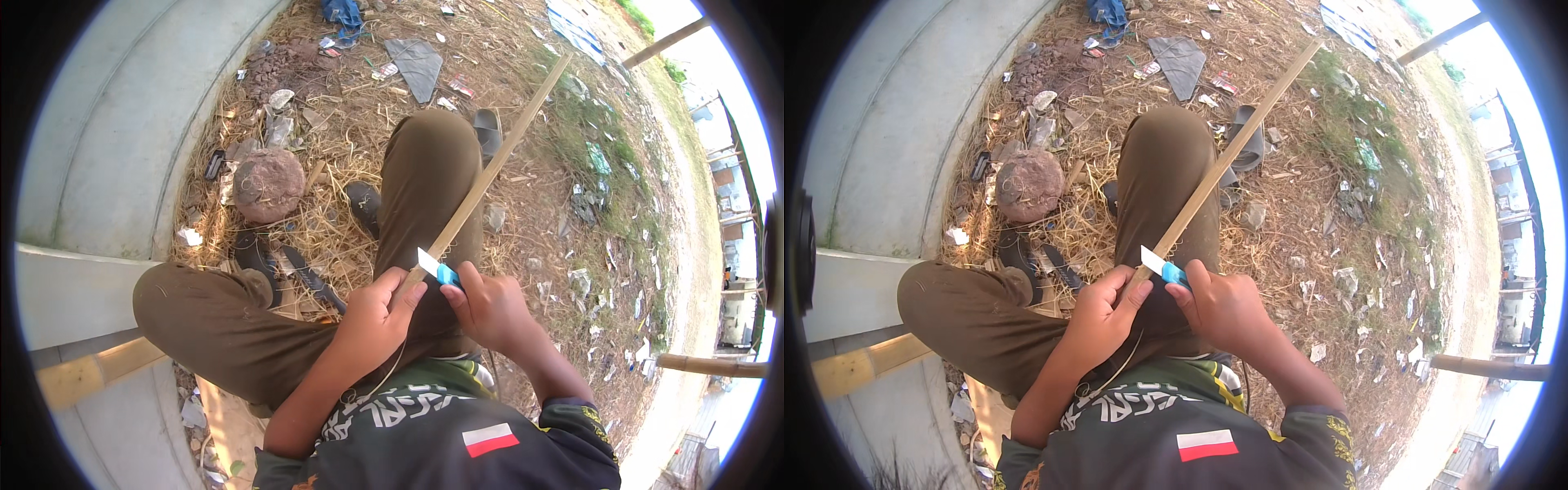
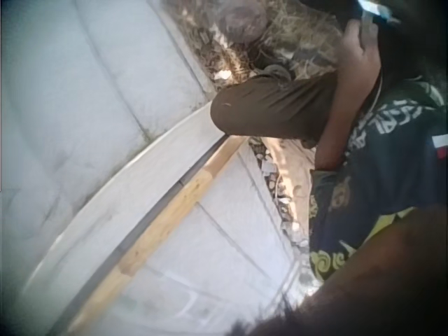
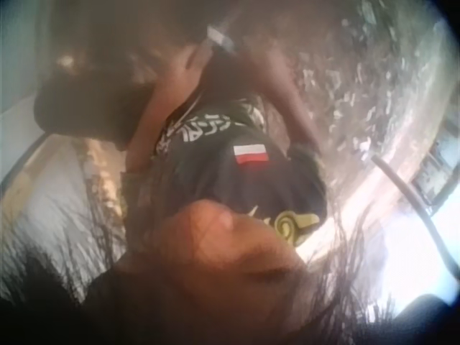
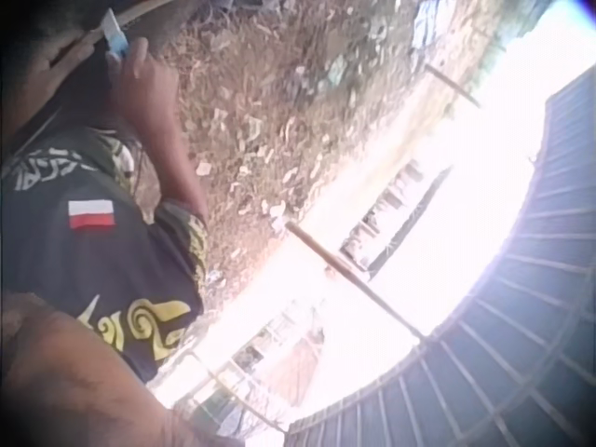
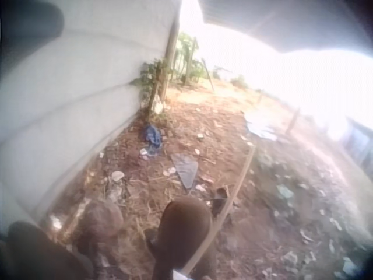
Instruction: The person sits on the ground and uses a knife to sharpen the ends of thin wooden sticks. They hold the sticks against their leg and scrape the blade to create a point, occasionally switching between a small knife and a larger machete-like blade.
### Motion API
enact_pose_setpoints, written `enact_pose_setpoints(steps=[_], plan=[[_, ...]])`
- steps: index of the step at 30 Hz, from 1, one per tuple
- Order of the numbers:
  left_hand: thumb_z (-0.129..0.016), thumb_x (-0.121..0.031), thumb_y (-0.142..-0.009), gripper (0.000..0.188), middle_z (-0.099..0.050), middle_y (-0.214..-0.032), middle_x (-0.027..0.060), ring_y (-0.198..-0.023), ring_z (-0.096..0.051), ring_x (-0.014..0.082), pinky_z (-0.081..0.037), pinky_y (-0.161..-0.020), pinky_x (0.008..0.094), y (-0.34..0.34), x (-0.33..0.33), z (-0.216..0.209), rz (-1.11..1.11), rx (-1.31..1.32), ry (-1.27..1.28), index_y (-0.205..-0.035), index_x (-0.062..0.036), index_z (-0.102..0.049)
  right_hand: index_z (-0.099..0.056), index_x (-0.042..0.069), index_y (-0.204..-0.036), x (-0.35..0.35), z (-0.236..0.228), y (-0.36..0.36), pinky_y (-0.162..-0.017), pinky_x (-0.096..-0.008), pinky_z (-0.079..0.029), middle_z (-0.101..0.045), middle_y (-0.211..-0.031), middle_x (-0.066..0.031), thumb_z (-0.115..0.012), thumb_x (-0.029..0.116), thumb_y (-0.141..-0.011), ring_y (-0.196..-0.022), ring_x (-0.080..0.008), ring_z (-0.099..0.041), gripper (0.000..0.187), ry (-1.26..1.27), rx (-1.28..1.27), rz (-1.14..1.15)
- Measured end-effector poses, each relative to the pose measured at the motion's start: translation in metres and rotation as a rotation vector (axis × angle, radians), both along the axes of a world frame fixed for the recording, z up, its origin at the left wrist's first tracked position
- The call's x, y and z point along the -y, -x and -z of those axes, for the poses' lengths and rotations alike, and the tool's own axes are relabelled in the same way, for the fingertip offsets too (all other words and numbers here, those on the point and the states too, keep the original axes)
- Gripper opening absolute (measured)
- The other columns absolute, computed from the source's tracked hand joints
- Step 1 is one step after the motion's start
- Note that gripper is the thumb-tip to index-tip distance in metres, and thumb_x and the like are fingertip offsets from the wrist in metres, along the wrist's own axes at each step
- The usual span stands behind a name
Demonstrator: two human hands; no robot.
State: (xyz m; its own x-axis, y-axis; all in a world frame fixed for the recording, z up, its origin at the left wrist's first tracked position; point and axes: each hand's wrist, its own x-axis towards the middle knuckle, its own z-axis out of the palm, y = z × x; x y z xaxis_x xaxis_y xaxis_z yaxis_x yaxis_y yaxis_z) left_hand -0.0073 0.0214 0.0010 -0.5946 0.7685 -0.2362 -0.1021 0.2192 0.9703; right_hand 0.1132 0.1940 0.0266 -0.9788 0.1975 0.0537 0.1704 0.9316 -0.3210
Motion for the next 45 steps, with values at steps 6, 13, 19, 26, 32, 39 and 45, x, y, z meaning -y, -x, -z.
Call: enact_pose_setpoints(steps=[6, 13, 19, 26, 32, 39, 45], plan=[[-0.062, -0.025, -0.104, 0.026, -0.047, -0.07, -0.0062, -0.067, -0.038, 0.0024, -0.032, -0.056, 0.0231, 0.011, -0.007, 0.0, 0.078, 0.137, -0.003, -0.104, -0.0001, -0.067, -0.047, 0.006, -0.084, -0.002, 0.004, 0.0, -0.04, -0.0421, -0.042, -0.052, -0.052, -0.0103, -0.059, 0.035, -0.102, -0.042, -0.0324, -0.056, 0.036, 0.03, 0.033, 0.024], [-0.062, -0.025, -0.104, 0.026, -0.047, -0.071, -0.008, -0.065, -0.037, 0.0021, -0.031, -0.056, 0.0227, 0.012, -0.003, 0.008, 0.074, 0.256, -0.069, -0.108, -0.0006, -0.068, -0.049, 0.006, -0.082, 0.008, 0.014, 0.003, -0.041, -0.0418, -0.043, -0.056, -0.056, -0.011, -0.064, 0.037, -0.098, -0.045, -0.0329, -0.059, 0.037, -0.02, 0.015, 0.09], [-0.061, -0.025, -0.104, 0.026, -0.047, -0.062, -0.0028, -0.058, -0.039, 0.0028, -0.034, -0.05, 0.0264, 0.008, 0.003, 0.008, 0.047, 0.115, -0.041, -0.106, 0.0012, -0.066, -0.049, 0.007, -0.083, 0.016, 0.017, 0.006, -0.042, -0.0414, -0.045, -0.058, -0.058, -0.0104, -0.064, 0.036, -0.098, -0.047, -0.0319, -0.06, 0.036, -0.056, 0.005, 0.157], [-0.062, -0.021, -0.104, 0.022, -0.042, -0.068, -0.0076, -0.064, -0.033, 0.0012, -0.028, -0.053, 0.0226, -0.002, 0.026, -0.002, 0.046, 0.17, 0.08, -0.105, 0.0004, -0.065, -0.05, 0.006, -0.086, 0.016, 0.023, 0.003, -0.042, -0.0417, -0.046, -0.059, -0.059, -0.0108, -0.06, 0.035, -0.1, -0.047, -0.0328, -0.06, 0.034, -0.044, -0.032, 0.241], [-0.062, -0.021, -0.104, 0.023, -0.042, -0.063, -0.0065, -0.06, -0.033, 0.002, -0.028, -0.051, 0.024, -0.012, 0.058, -0.016, 0.028, 0.188, 0.17, -0.098, 0.0006, -0.063, -0.049, 0.005, -0.088, 0.019, 0.027, -0.001, -0.042, -0.0446, -0.043, -0.055, -0.055, -0.0131, -0.056, 0.033, -0.103, -0.046, -0.0354, -0.058, 0.032, -0.035, -0.075, 0.298], [-0.063, -0.021, -0.102, 0.023, -0.049, -0.059, 0.0035, -0.057, -0.041, 0.0059, -0.038, -0.053, 0.0256, -0.021, 0.114, -0.037, 0.029, 0.061, 0.331, -0.1, 0.0011, -0.063, -0.048, 0.005, -0.09, 0.017, 0.029, -0.002, -0.042, -0.0468, -0.041, -0.052, -0.052, -0.0139, -0.051, 0.035, -0.105, -0.045, -0.0383, -0.056, 0.033, 0.008, -0.1, 0.374], [-0.062, -0.022, -0.103, 0.023, -0.051, -0.061, 0.0073, -0.054, -0.045, 0.0114, -0.041, -0.054, 0.0295, -0.02, 0.127, -0.027, 0.073, 0.08, 0.314, -0.1, 0.001, -0.063, -0.049, 0.006, -0.087, 0.009, 0.023, -0.006, -0.044, -0.0464, -0.04, -0.05, -0.052, -0.0142, -0.053, 0.034, -0.105, -0.045, -0.0386, -0.056, 0.034, 0.195, -0.135, 0.33]])
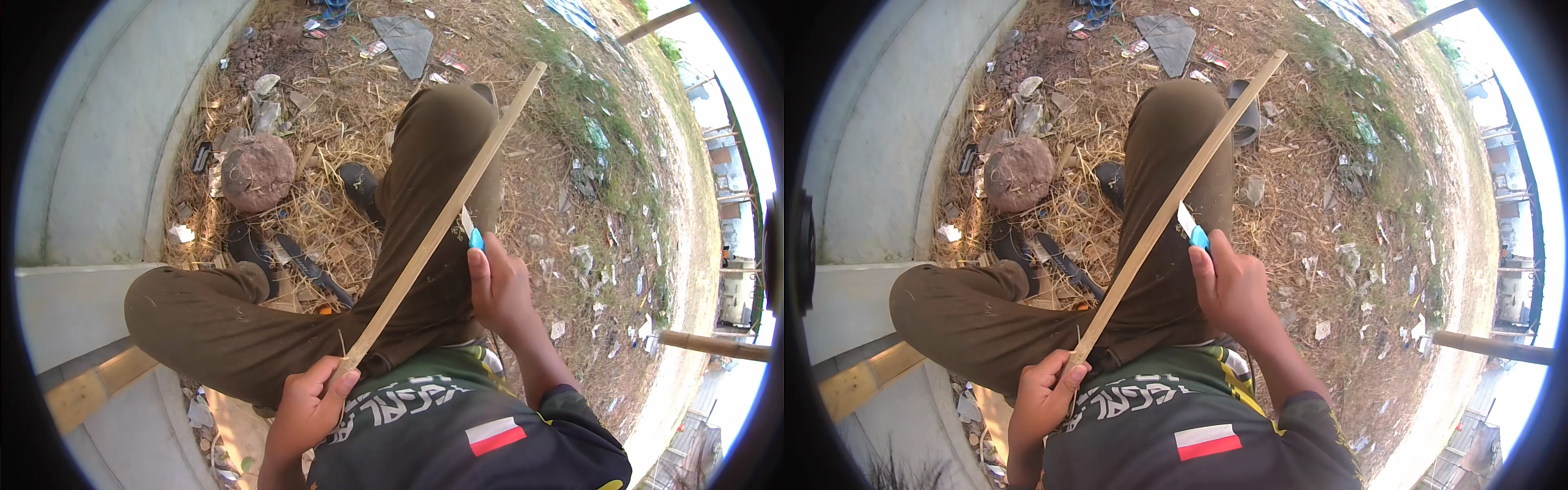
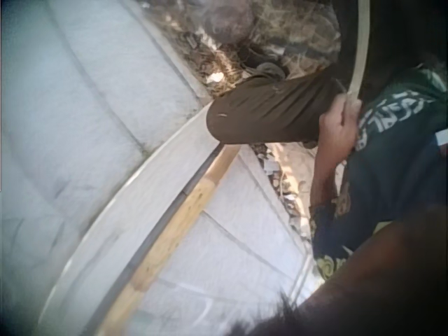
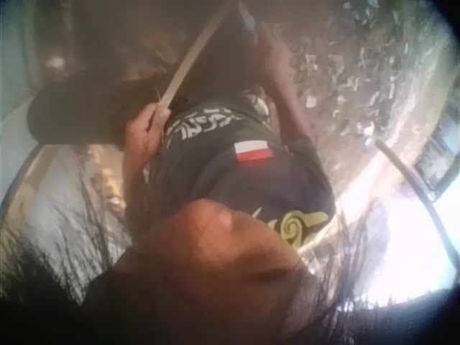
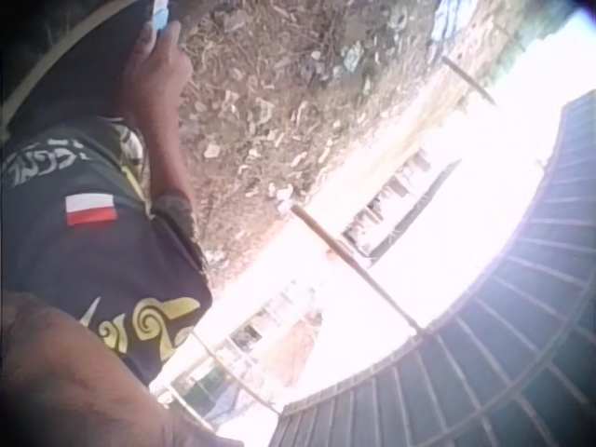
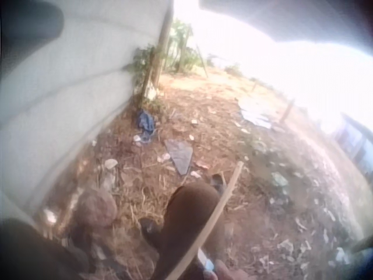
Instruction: The person sits on the ground and uses a knife to sharpen the ends of thin wooden sticks. They hold the sticks against their leg and scrape the blade to create a point, occasionally switching between a small knife and a larger machete-like blade.
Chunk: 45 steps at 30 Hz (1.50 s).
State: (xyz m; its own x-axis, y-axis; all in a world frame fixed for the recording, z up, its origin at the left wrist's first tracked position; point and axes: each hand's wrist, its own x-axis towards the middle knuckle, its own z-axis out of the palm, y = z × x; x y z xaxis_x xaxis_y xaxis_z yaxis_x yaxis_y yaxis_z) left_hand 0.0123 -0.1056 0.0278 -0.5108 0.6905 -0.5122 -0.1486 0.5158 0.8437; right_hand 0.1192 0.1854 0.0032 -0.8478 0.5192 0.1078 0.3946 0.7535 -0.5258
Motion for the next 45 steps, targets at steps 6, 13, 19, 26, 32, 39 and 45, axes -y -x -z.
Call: enact_pose_setpoints(steps=[6, 13, 19, 26, 32, 39, 45], plan=[[-0.055, -0.026, -0.106, 0.03, -0.059, -0.071, 0.0168, -0.059, -0.053, 0.0264, -0.044, -0.059, 0.0358, 0.005, -0.07, 0.0, 0.053, -0.349, -0.119, -0.101, 0.0023, -0.065, -0.05, 0.006, -0.086, -0.014, -0.018, -0.005, -0.045, -0.0461, -0.042, -0.052, -0.052, -0.0134, -0.056, 0.035, -0.103, -0.046, -0.0373, -0.057, 0.034, -0.082, 0.101, -0.195], [-0.061, -0.02, -0.101, 0.022, -0.057, -0.073, 0.0203, -0.064, -0.053, 0.0398, -0.044, -0.06, 0.0399, 0.005, -0.078, -0.009, 0.076, -0.497, -0.06, -0.101, 0.0017, -0.063, -0.05, 0.006, -0.086, -0.008, 0.002, -0.008, -0.044, -0.046, -0.043, -0.054, -0.053, -0.0132, -0.056, 0.035, -0.103, -0.047, -0.0373, -0.058, 0.035, -0.098, 0.079, -0.112], [-0.066, -0.025, -0.098, 0.026, -0.062, -0.077, 0.0184, -0.065, -0.059, 0.0383, -0.046, -0.059, 0.0409, 0.004, -0.037, -0.028, 0.044, -0.397, 0.047, -0.111, -0.0026, -0.068, -0.05, 0.005, -0.087, 0.0, 0.012, -0.011, -0.045, -0.0458, -0.044, -0.054, -0.054, -0.0137, -0.057, 0.036, -0.102, -0.047, -0.0373, -0.058, 0.035, -0.097, 0.02, -0.048], [-0.069, -0.024, -0.097, 0.035, -0.056, -0.065, 0.0107, -0.055, -0.046, 0.0146, -0.038, -0.054, 0.0278, 0.007, 0.015, -0.061, 0.059, -0.465, 0.092, -0.111, 0.0078, -0.068, -0.05, 0.005, -0.088, -0.001, 0.012, -0.009, -0.047, -0.0479, -0.043, -0.053, -0.055, -0.0155, -0.053, 0.036, -0.104, -0.05, -0.0398, -0.058, 0.035, 0.058, -0.018, 0.023], [-0.067, -0.022, -0.096, 0.028, -0.072, -0.109, 0.0226, -0.096, -0.07, 0.0324, -0.054, -0.089, 0.0399, 0.017, 0.1, -0.09, 0.19, -0.434, 0.326, -0.115, -0.0017, -0.072, -0.049, 0.005, -0.09, 0.006, 0.017, -0.009, -0.05, -0.0505, -0.042, -0.053, -0.057, -0.0176, -0.046, 0.036, -0.107, -0.053, -0.043, -0.057, 0.036, 0.142, -0.07, 0.151], [-0.06, -0.024, -0.1, 0.029, -0.071, -0.1, 0.0152, -0.087, -0.068, 0.0324, -0.055, -0.078, 0.0384, -0.038, 0.195, -0.091, 0.249, -1.105, 0.406, -0.107, 0.0018, -0.072, -0.05, 0.003, -0.09, 0.004, 0.012, -0.005, -0.052, -0.0503, -0.042, -0.052, -0.058, -0.0188, -0.043, 0.035, -0.109, -0.055, -0.0446, -0.057, 0.037, 0.2, -0.091, 0.186], [-0.062, -0.028, -0.1, 0.03, -0.065, -0.082, 0.0082, -0.071, -0.064, 0.0275, -0.05, -0.064, 0.0356, -0.023, 0.282, -0.151, 0.083, -0.614, 0.555, -0.101, -0.0017, -0.075, -0.052, 0.0, -0.087, -0.003, 0.014, -0.005, -0.053, -0.0405, -0.039, -0.046, -0.057, -0.0148, -0.038, 0.041, -0.11, -0.051, -0.0251, -0.048, 0.05, 0.385, -0.175, 0.318]])
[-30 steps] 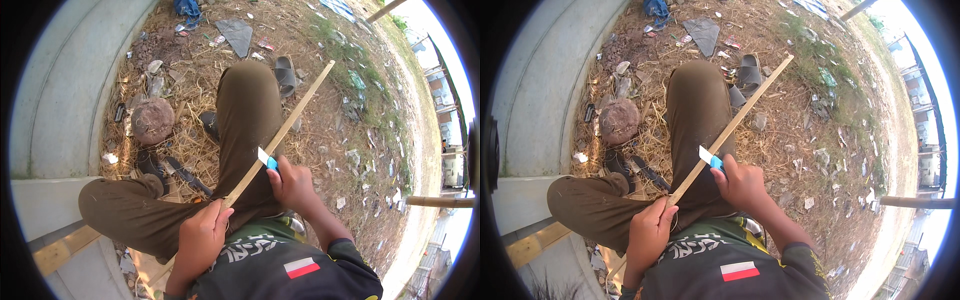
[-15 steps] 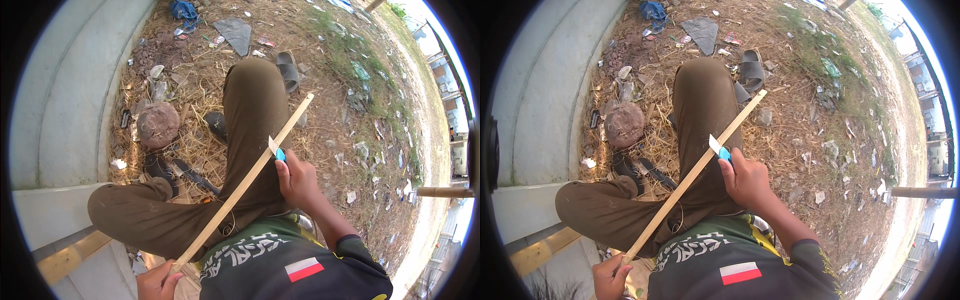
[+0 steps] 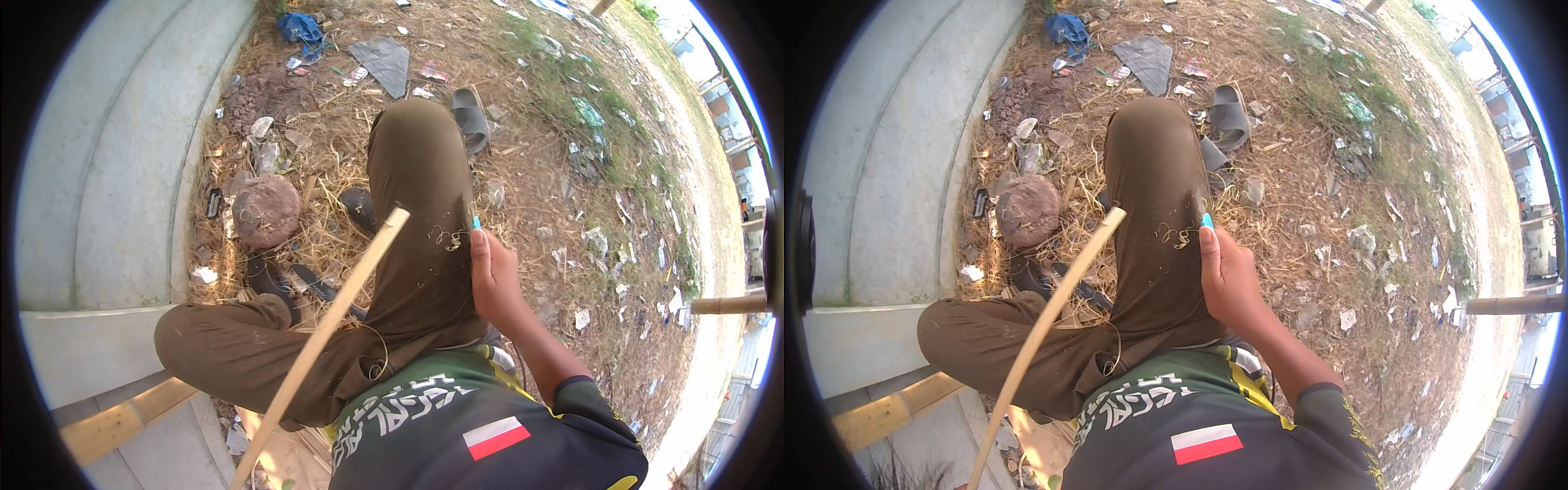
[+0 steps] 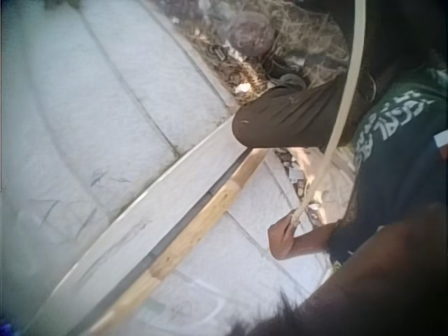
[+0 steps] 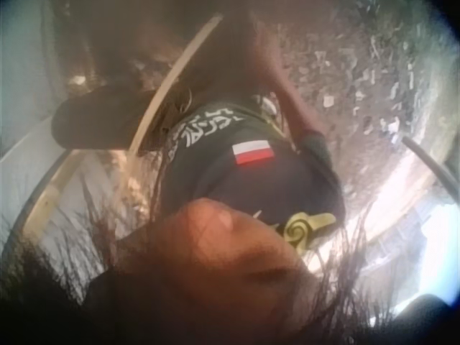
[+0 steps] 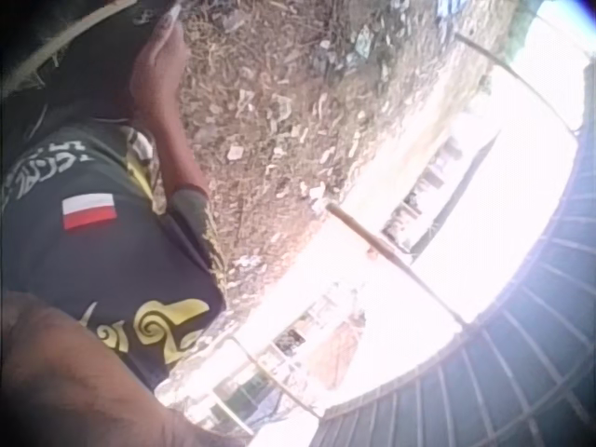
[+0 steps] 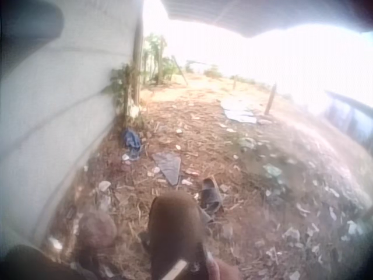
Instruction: The person sits on the ground and uses a knife to sharpen the ends of thin wooden sticks. They hold the sticks against their leg and scrape the blade to create a point, occasionally switching between a small knife and a larger machete-like blade.
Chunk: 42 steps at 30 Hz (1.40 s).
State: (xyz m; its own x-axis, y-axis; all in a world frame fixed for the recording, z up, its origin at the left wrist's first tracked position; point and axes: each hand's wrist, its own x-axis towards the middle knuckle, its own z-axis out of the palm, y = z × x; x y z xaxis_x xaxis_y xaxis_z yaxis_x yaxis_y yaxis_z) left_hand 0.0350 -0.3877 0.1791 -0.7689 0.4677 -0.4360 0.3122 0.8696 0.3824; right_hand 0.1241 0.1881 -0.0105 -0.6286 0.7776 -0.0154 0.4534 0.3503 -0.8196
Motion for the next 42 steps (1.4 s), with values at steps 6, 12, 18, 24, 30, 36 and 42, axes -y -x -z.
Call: enact_pose_setpoints(steps=[6, 12, 18, 24, 30, 36, 42], plan=[[-0.061, -0.026, -0.1, 0.027, -0.071, -0.094, 0.0097, -0.082, -0.068, 0.0285, -0.055, -0.075, 0.0372, 0.028, 0.066, 0.059, -0.742, 0.495, -0.5, -0.104, -0.002, -0.074, -0.048, 0.008, -0.077, -0.005, -0.003, -0.009, -0.05, -0.0282, -0.03, -0.04, -0.058, 0.0025, -0.033, 0.045, -0.111, -0.053, -0.0081, -0.037, 0.053, 0.202, -0.24, -0.025], [-0.049, -0.025, -0.108, 0.038, -0.05, -0.057, 0.0018, -0.054, -0.046, 0.0073, -0.037, -0.053, 0.0243, 0.056, -0.262, 0.137, -0.077, 0.185, -0.701, -0.116, 0.0045, -0.071, -0.051, 0.004, -0.088, -0.014, -0.034, -0.005, -0.051, -0.036, -0.04, -0.05, -0.059, -0.0074, -0.047, 0.038, -0.108, -0.051, -0.0232, -0.053, 0.04, -0.177, -0.153, -0.343], [-0.045, -0.031, -0.11, 0.039, -0.053, -0.059, 0.0048, -0.053, -0.05, 0.0117, -0.041, -0.054, 0.0311, 0.077, -0.381, 0.157, 0.18, 0.239, -0.703, -0.099, 0.0012, -0.065, -0.053, 0.005, -0.086, -0.012, -0.028, 0.016, -0.045, -0.0471, -0.044, -0.054, -0.053, -0.0143, -0.055, 0.037, -0.104, -0.048, -0.0386, -0.058, 0.037, -0.444, 0.068, -0.481], [-0.053, -0.023, -0.106, 0.027, -0.057, -0.062, 0.0165, -0.054, -0.057, 0.0276, -0.043, -0.055, 0.0392, 0.072, -0.401, 0.154, 0.245, 0.138, -0.641, -0.095, 0.001, -0.057, -0.051, 0.006, -0.083, 0.0, -0.04, 0.021, -0.046, -0.0477, -0.044, -0.052, -0.052, -0.0156, -0.058, 0.036, -0.102, -0.049, -0.0402, -0.058, 0.036, -0.518, 0.302, -0.514], [-0.06, -0.014, -0.1, 0.017, -0.057, -0.068, 0.026, -0.066, -0.058, 0.0478, -0.042, -0.055, 0.0462, 0.064, -0.407, 0.153, 0.239, 0.125, -0.611, -0.095, 0.0, -0.051, -0.051, 0.006, -0.08, -0.004, -0.041, 0.021, -0.044, -0.046, -0.043, -0.051, -0.051, -0.0149, -0.058, 0.036, -0.102, -0.047, -0.039, -0.057, 0.038, -0.514, 0.275, -0.581], [-0.062, -0.013, -0.099, 0.016, -0.059, -0.069, 0.0262, -0.067, -0.06, 0.048, -0.042, -0.054, 0.0495, 0.062, -0.41, 0.152, 0.25, 0.058, -0.587, -0.097, -0.0009, -0.051, -0.052, 0.007, -0.078, -0.002, -0.031, 0.023, -0.04, -0.043, -0.044, -0.054, -0.049, -0.0109, -0.061, 0.04, -0.1, -0.042, -0.0338, -0.058, 0.041, -0.563, 0.215, -0.537], [-0.057, -0.016, -0.102, 0.017, -0.06, -0.065, 0.0213, -0.06, -0.062, 0.0436, -0.045, -0.052, 0.052, 0.054, -0.406, 0.157, 0.287, -0.079, -0.588, -0.095, -0.0031, -0.049, -0.052, 0.007, -0.078, 0.003, -0.021, 0.022, -0.041, -0.0423, -0.045, -0.057, -0.053, -0.011, -0.063, 0.041, -0.098, -0.045, -0.0334, -0.06, 0.041, -0.561, 0.163, -0.478]])
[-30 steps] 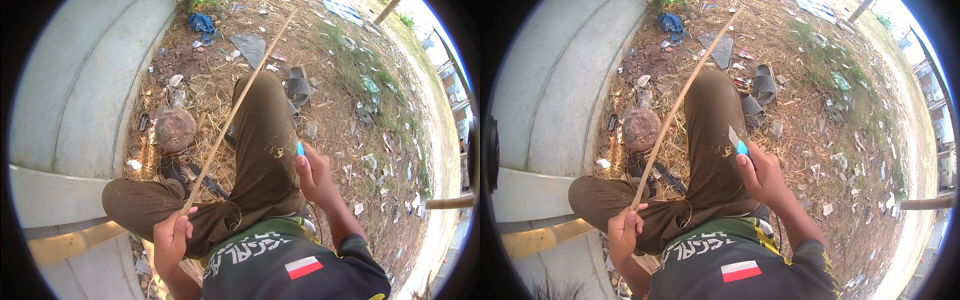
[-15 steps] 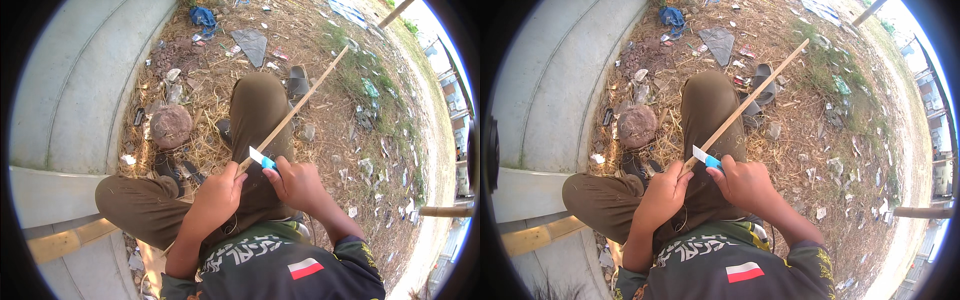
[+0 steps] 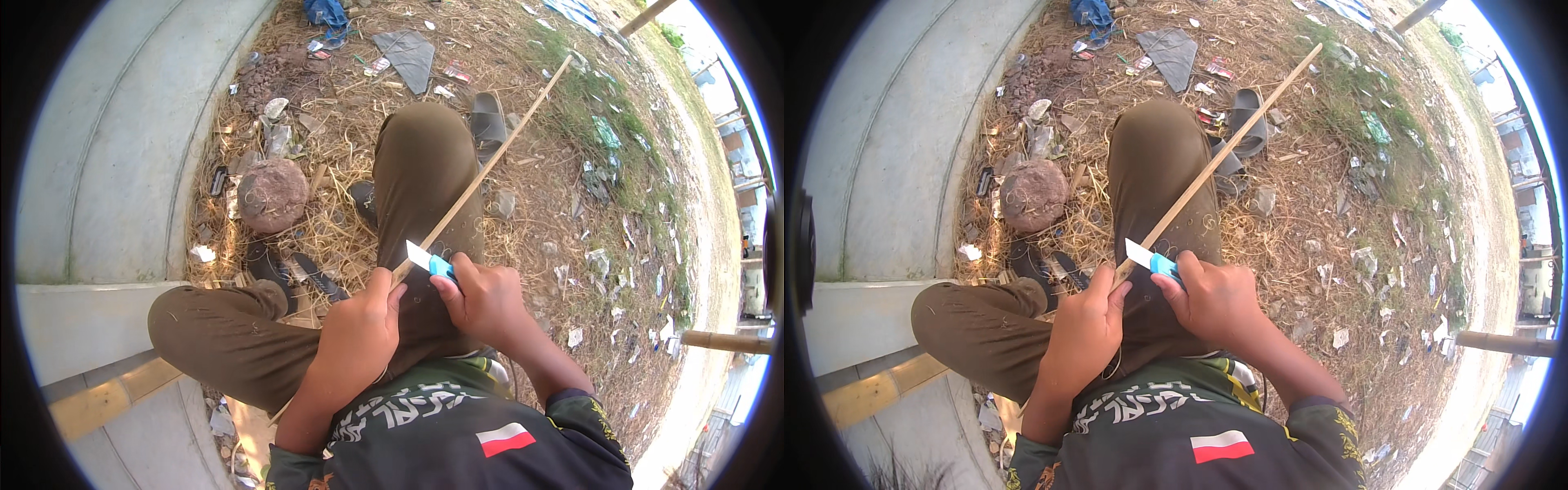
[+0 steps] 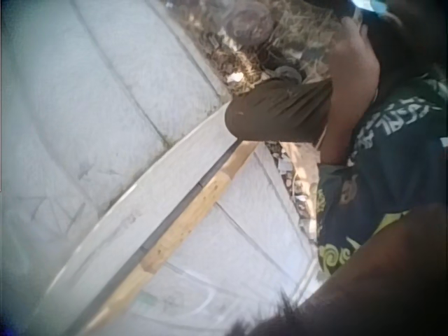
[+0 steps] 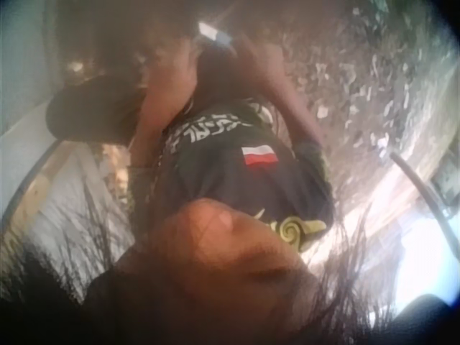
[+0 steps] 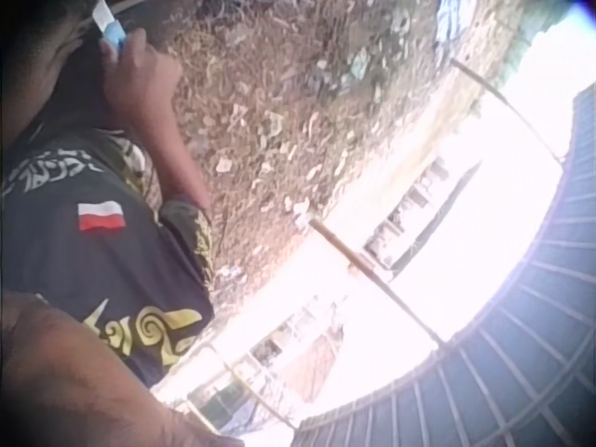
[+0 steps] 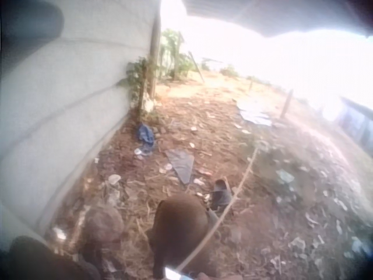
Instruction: The person sits on the ground and uses a knife to sharpen the ends of thin wooden sticks. They hold the sticks against their leg and scrape the blade to create a point, occasionally switching between a small knife and a larger machete-like blade.
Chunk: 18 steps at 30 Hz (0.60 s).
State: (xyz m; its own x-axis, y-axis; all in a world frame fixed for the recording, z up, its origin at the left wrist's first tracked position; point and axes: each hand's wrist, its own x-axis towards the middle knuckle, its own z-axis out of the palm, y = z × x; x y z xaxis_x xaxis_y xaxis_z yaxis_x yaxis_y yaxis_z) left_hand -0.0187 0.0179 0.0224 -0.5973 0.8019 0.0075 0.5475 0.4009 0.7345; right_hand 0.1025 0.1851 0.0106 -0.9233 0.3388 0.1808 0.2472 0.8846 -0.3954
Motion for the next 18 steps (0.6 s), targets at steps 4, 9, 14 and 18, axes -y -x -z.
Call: enact_pose_setpoints(steps=[4, 9, 14, 18], plan=[[-0.057, -0.016, -0.102, 0.017, -0.061, -0.066, 0.0201, -0.06, -0.062, 0.0434, -0.045, -0.052, 0.0516, -0.004, 0.005, -0.006, -0.006, 0.043, 0.028, -0.094, -0.0031, -0.049, -0.051, 0.008, -0.077, 0.002, 0.0, -0.002, -0.04, -0.0415, -0.044, -0.058, -0.054, -0.0108, -0.065, 0.042, -0.097, -0.045, -0.032, -0.06, 0.041, -0.03, -0.014, -0.004], [-0.057, -0.017, -0.102, 0.017, -0.059, -0.064, 0.02, -0.06, -0.061, 0.0438, -0.044, -0.052, 0.0508, -0.011, 0.017, -0.009, -0.028, 0.104, 0.076, -0.093, -0.0039, -0.05, -0.051, 0.008, -0.077, -0.001, 0.006, -0.003, -0.04, -0.0409, -0.043, -0.058, -0.054, -0.0103, -0.066, 0.041, -0.097, -0.044, -0.0319, -0.059, 0.041, 0.009, -0.018, 0.106], [-0.057, -0.016, -0.103, 0.024, -0.048, -0.06, 0.0211, -0.055, -0.049, 0.0433, -0.037, -0.05, 0.0429, -0.026, 0.051, -0.011, -0.102, 0.182, 0.076, -0.088, -0.0017, -0.045, -0.052, 0.008, -0.078, -0.006, -0.001, -0.005, -0.043, -0.0443, -0.044, -0.057, -0.053, -0.0124, -0.06, 0.039, -0.1, -0.047, -0.0359, -0.059, 0.039, 0.064, 0.02, 0.113], [-0.06, -0.014, -0.1, 0.02, -0.054, -0.06, 0.0201, -0.057, -0.058, 0.0433, -0.042, -0.05, 0.0491, -0.034, 0.082, -0.018, -0.109, 0.113, 0.152, -0.088, -0.0032, -0.049, -0.053, 0.008, -0.08, -0.001, 0.004, -0.009, -0.044, -0.047, -0.044, -0.056, -0.053, -0.0135, -0.057, 0.04, -0.103, -0.047, -0.0369, -0.059, 0.039, 0.043, -0.01, 0.15]])
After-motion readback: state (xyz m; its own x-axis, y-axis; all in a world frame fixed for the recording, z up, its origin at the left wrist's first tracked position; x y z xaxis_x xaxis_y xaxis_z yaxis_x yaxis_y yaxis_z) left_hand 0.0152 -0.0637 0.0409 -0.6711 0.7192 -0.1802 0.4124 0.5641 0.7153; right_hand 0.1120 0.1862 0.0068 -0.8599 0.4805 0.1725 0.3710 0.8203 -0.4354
